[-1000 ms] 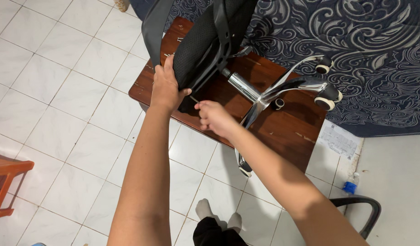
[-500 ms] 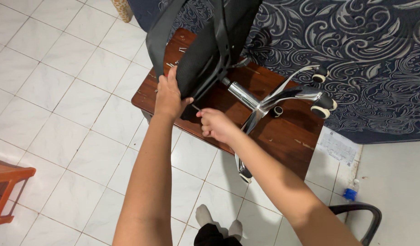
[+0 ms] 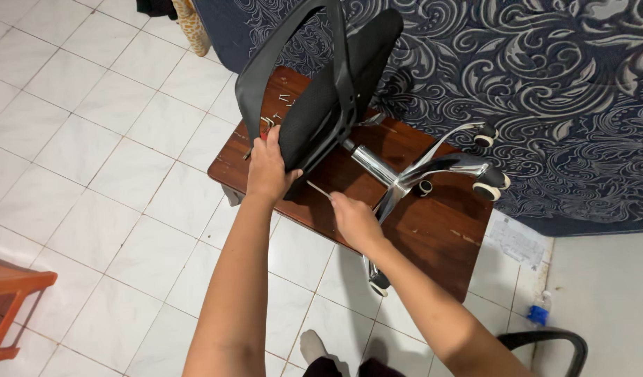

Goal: The person disassembles an office chair by removing the backrest frame and then the seat from the base. They use an Allen key to loosen and remove screws, then place the removed parts aside.

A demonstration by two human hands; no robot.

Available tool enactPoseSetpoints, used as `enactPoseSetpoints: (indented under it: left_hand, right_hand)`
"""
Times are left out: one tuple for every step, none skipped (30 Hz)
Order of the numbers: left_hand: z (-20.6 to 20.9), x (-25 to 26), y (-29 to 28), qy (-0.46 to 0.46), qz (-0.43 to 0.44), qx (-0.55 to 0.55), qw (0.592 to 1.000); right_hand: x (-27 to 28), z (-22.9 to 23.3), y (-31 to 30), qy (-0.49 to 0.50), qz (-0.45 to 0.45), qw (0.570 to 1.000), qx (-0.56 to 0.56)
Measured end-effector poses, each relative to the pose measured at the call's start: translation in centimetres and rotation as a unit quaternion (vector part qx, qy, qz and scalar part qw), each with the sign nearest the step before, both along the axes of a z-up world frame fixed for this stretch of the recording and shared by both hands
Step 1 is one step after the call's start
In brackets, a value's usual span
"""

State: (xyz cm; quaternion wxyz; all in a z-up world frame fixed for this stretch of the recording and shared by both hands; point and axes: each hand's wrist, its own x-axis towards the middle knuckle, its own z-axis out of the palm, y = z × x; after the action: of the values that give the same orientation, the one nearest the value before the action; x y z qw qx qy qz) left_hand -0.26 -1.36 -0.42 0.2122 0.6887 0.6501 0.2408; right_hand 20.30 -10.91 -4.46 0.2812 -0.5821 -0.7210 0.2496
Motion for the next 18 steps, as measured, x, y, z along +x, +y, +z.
enactPoseSetpoints:
  left_hand:
    - [0.0, 0.0, 0.1, 0.000, 0.001, 0.005, 1.000]
    - [0.0, 0.1, 0.0, 0.000, 0.001, 0.009, 1.000]
    - [0.1, 0.1, 0.0, 0.000, 0.006, 0.016, 1.000]
    - [0.2, 0.1, -0.2, 0.002, 0.010, 0.023, 1.000]
    - [0.2, 0.2, -0.4, 0.003, 0.016, 0.030, 0.999]
    - [0.3, 0.4, -0.7, 0.004, 0.022, 0.038, 0.999]
    - [0.4, 0.7, -0.9, 0.013, 0.037, 0.024, 0.999]
    - [0.5, 0.9, -1.1, 0.023, 0.052, 0.010, 0.998]
    - [0.8, 1.3, -1.2, 0.031, 0.069, -0.003, 0.997]
    - [1.1, 1.7, -1.2, 0.066, 0.069, 0.015, 0.995]
    - [1.4, 2.1, -1.1, 0.100, 0.070, 0.035, 0.992]
    - [1.9, 2.6, -0.9, 0.135, 0.071, 0.054, 0.987]
    - [2.4, 3.3, -0.2, 0.179, 0.080, 0.063, 0.978]
    - [2.9, 4.2, 0.6, 0.224, 0.089, 0.071, 0.968]
    - [3.5, 5.0, 1.3, 0.266, 0.098, 0.078, 0.956]
    - [4.0, 5.6, 2.0, 0.271, 0.094, 0.120, 0.950]
    - [4.5, 6.3, 2.6, 0.274, 0.089, 0.161, 0.944]
    - [4.9, 6.9, 3.4, 0.276, 0.085, 0.202, 0.936]
  right_hand:
    - [0.8, -0.5, -0.2, 0.041, 0.000, 0.999, -0.007]
    - [1.5, -1.0, -0.4, 0.066, -0.010, 0.997, -0.026]
    - [2.1, -1.7, -0.4, 0.092, -0.016, 0.995, -0.044]
    - [2.7, -2.3, -0.3, 0.117, -0.022, 0.991, -0.062]
    - [3.5, -2.8, -0.2, 0.128, -0.010, 0.990, -0.054]
    - [4.3, -3.2, -0.1, 0.138, 0.001, 0.989, -0.046]
    - [5.0, -3.5, -0.1, 0.149, 0.012, 0.988, -0.039]
    - [5.6, -3.6, 0.0, 0.143, -0.001, 0.987, -0.074]
    - [6.3, -3.2, 0.2, 0.135, -0.013, 0.985, -0.108]
    - [7.0, -2.7, 0.4, 0.127, -0.025, 0.981, -0.142]
    - [7.4, -1.8, 0.6, 0.126, -0.019, 0.981, -0.145]
    - [7.9, -0.8, 0.7, 0.124, -0.013, 0.981, -0.149]
    - [8.3, 0.5, 1.1, 0.123, -0.009, 0.981, -0.150]
    - [8.6, 1.9, 1.5, 0.121, 0.004, 0.984, -0.127]
    - [8.9, 3.4, 1.7, 0.118, 0.016, 0.987, -0.104]
    - [9.1, 5.1, 1.9, 0.114, 0.028, 0.990, -0.081]
    - [9.4, 6.6, 2.3, 0.119, 0.047, 0.991, -0.047]
    - [9.6, 8.1, 2.8, 0.123, 0.067, 0.990, -0.012]
